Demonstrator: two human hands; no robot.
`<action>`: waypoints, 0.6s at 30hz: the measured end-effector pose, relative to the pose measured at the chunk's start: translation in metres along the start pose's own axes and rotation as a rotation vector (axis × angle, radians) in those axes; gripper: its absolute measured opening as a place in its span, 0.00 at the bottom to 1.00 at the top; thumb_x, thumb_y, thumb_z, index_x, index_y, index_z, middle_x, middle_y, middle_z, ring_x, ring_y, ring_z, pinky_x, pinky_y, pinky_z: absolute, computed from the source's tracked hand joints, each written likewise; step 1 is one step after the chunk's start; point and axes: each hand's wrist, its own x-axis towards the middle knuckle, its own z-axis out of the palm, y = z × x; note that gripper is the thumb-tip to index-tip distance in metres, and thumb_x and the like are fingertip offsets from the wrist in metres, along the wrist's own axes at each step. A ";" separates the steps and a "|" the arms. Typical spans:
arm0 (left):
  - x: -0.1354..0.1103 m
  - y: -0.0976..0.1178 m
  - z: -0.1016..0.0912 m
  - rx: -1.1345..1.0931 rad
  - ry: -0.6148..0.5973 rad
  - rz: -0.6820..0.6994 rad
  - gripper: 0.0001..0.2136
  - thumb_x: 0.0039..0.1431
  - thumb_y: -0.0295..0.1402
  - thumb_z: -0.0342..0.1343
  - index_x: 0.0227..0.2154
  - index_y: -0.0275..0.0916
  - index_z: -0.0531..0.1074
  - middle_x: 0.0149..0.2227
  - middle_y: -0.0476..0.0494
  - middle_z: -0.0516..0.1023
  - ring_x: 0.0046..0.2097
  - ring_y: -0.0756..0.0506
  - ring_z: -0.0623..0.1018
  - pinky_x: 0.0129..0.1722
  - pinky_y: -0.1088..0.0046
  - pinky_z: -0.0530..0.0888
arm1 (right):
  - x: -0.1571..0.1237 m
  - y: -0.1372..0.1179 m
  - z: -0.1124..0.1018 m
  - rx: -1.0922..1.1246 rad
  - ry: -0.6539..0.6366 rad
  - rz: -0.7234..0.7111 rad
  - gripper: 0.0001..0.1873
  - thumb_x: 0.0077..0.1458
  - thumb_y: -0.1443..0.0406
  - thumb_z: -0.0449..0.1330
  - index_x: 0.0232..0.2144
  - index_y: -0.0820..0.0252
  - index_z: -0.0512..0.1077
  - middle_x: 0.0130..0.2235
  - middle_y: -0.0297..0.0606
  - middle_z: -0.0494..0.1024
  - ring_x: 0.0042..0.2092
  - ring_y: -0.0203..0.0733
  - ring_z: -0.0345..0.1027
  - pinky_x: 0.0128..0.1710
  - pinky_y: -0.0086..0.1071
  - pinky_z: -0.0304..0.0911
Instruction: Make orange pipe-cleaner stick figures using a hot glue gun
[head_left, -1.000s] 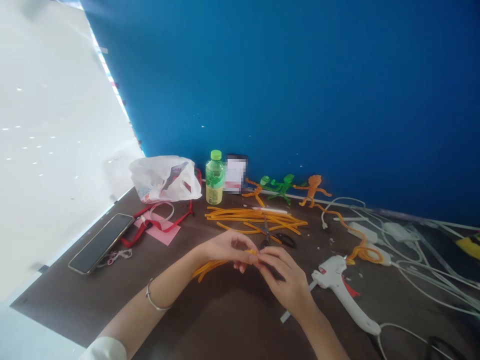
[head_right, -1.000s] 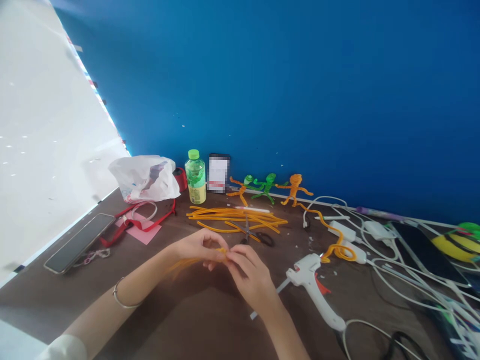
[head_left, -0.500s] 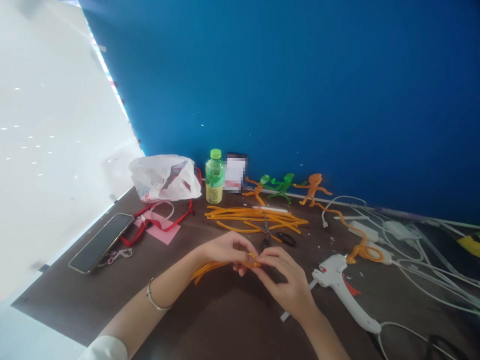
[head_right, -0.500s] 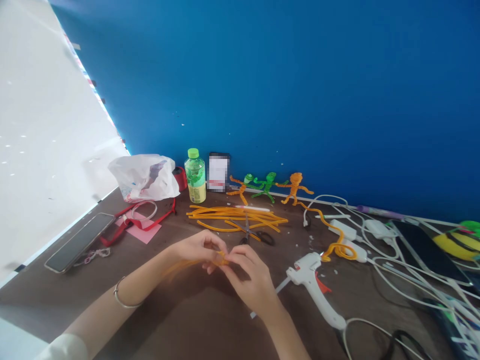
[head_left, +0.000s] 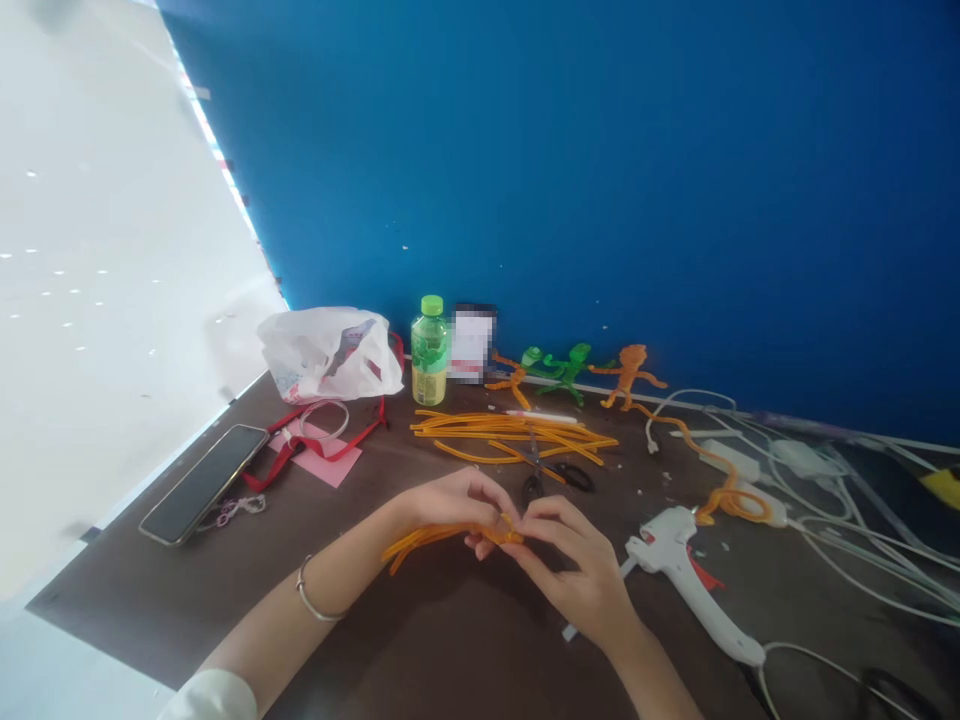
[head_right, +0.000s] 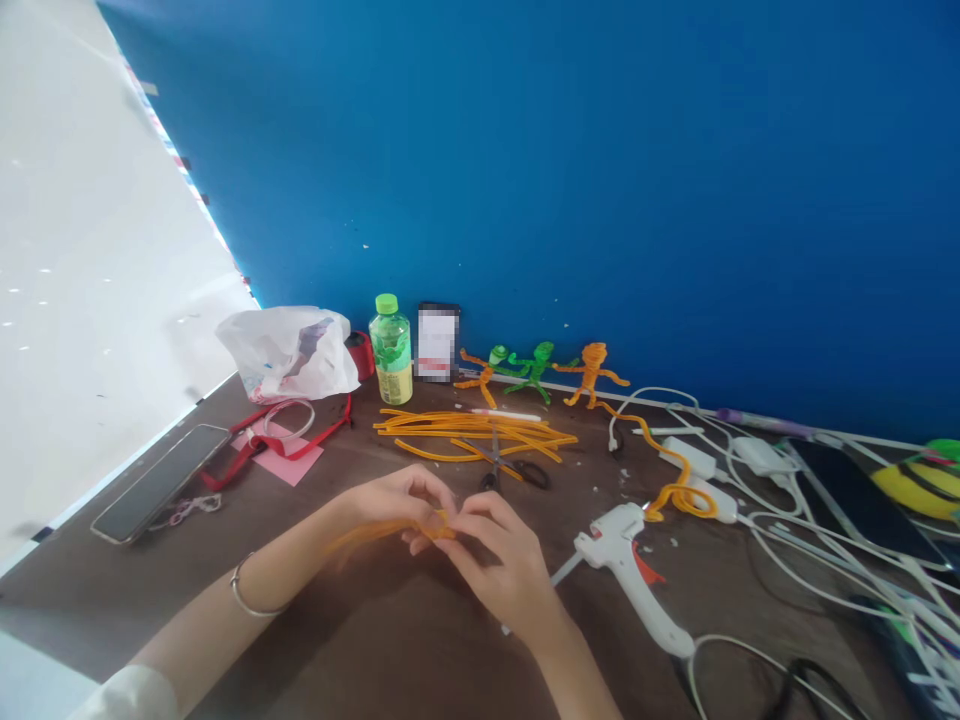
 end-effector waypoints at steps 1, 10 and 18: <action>0.000 0.000 0.000 -0.006 -0.002 -0.001 0.07 0.43 0.26 0.54 0.28 0.32 0.73 0.14 0.51 0.70 0.16 0.54 0.67 0.17 0.79 0.58 | 0.000 -0.001 0.000 0.001 0.001 0.000 0.05 0.48 0.69 0.61 0.30 0.56 0.72 0.30 0.35 0.71 0.32 0.36 0.68 0.32 0.29 0.65; -0.001 0.000 0.001 -0.055 -0.015 0.006 0.06 0.43 0.26 0.54 0.27 0.32 0.72 0.14 0.50 0.70 0.16 0.54 0.67 0.17 0.79 0.57 | 0.000 -0.002 0.002 0.029 -0.003 0.019 0.07 0.48 0.71 0.61 0.30 0.56 0.70 0.31 0.34 0.69 0.32 0.35 0.67 0.32 0.28 0.64; -0.001 -0.004 0.000 -0.075 -0.029 0.015 0.06 0.44 0.26 0.55 0.28 0.32 0.73 0.15 0.49 0.70 0.17 0.54 0.67 0.18 0.78 0.57 | -0.001 -0.001 0.002 0.038 -0.033 0.035 0.07 0.48 0.71 0.61 0.31 0.56 0.69 0.31 0.35 0.68 0.33 0.35 0.66 0.32 0.28 0.64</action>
